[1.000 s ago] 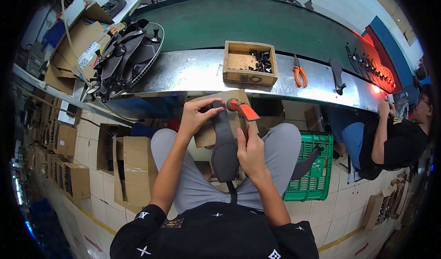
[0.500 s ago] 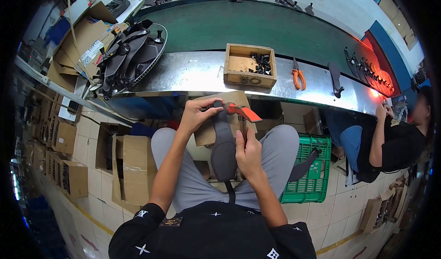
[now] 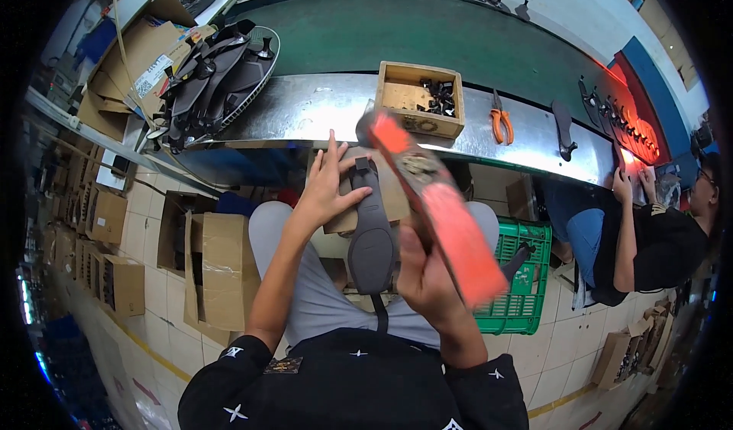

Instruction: Assembling shoe components using a hammer and nails at a factory workbench.

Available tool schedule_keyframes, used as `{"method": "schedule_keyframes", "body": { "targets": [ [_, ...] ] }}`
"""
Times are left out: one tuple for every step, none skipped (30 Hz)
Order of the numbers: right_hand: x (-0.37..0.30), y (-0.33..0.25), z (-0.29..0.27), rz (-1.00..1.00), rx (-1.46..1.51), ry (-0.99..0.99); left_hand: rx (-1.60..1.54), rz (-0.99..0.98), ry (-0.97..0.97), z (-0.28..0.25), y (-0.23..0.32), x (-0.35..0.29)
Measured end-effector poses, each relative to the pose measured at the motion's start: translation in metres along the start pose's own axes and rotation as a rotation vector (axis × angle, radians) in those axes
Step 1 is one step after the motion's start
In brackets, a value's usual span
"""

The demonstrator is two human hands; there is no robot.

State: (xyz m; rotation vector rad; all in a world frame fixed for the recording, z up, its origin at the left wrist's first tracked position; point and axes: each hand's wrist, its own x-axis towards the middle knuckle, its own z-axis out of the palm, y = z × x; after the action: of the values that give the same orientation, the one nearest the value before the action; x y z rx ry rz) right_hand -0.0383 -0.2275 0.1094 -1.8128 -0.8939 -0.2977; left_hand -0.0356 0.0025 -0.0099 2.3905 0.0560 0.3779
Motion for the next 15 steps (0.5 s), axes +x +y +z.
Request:
{"method": "schedule_keyframes", "body": {
  "targets": [
    [0.003, -0.010, -0.006, 0.008, 0.058, 0.005, -0.019, -0.001, 0.005, 0.000, -0.001, -0.001],
    [0.005, -0.014, -0.008, 0.021, 0.093, -0.038, -0.018, -0.006, 0.006, 0.000, -0.004, -0.003],
    [0.003, 0.003, 0.003, 0.025, 0.079, -0.030, -0.022, 0.012, 0.005, 0.004, -0.002, 0.000],
    [0.002, 0.038, 0.027, -0.031, -0.073, -0.099, -0.016, 0.022, 0.011, 0.006, -0.003, 0.000],
    [0.000, 0.057, 0.041, -0.085, -0.224, -0.178, -0.018, 0.016, 0.013, 0.008, -0.006, -0.001],
    [0.003, 0.057, 0.041, -0.100, -0.222, -0.179, 0.008, 0.018, -0.002, 0.007, -0.010, 0.002],
    [0.003, 0.057, 0.039, -0.030, -0.189, -0.182, 0.034, 0.022, -0.017, 0.006, -0.014, 0.006],
    [0.004, 0.056, 0.037, 0.040, -0.155, -0.185, 0.022, 0.038, -0.009, 0.009, -0.015, 0.004],
    [0.011, 0.041, 0.030, 0.037, -0.151, -0.189, 0.009, 0.048, -0.012, 0.014, -0.017, -0.002],
    [0.018, 0.011, 0.012, 0.018, -0.127, -0.113, -0.024, 0.010, -0.023, 0.007, -0.010, -0.003],
    [0.024, -0.003, 0.002, -0.007, -0.099, -0.031, -0.021, -0.001, -0.023, 0.003, -0.008, -0.002],
    [0.016, -0.006, -0.002, 0.060, 0.091, -0.004, -0.017, 0.017, -0.022, 0.002, -0.006, -0.001],
    [0.009, -0.008, -0.004, 0.128, 0.281, 0.024, -0.012, 0.036, -0.020, 0.002, -0.006, 0.000],
    [0.019, 0.008, 0.009, -0.243, -0.319, 0.046, -0.078, 0.037, 0.015, 0.003, -0.007, 0.000],
    [0.013, 0.031, 0.025, -0.116, -0.321, -0.163, -0.082, 0.037, 0.014, 0.003, -0.007, 0.000]
  ]
}}
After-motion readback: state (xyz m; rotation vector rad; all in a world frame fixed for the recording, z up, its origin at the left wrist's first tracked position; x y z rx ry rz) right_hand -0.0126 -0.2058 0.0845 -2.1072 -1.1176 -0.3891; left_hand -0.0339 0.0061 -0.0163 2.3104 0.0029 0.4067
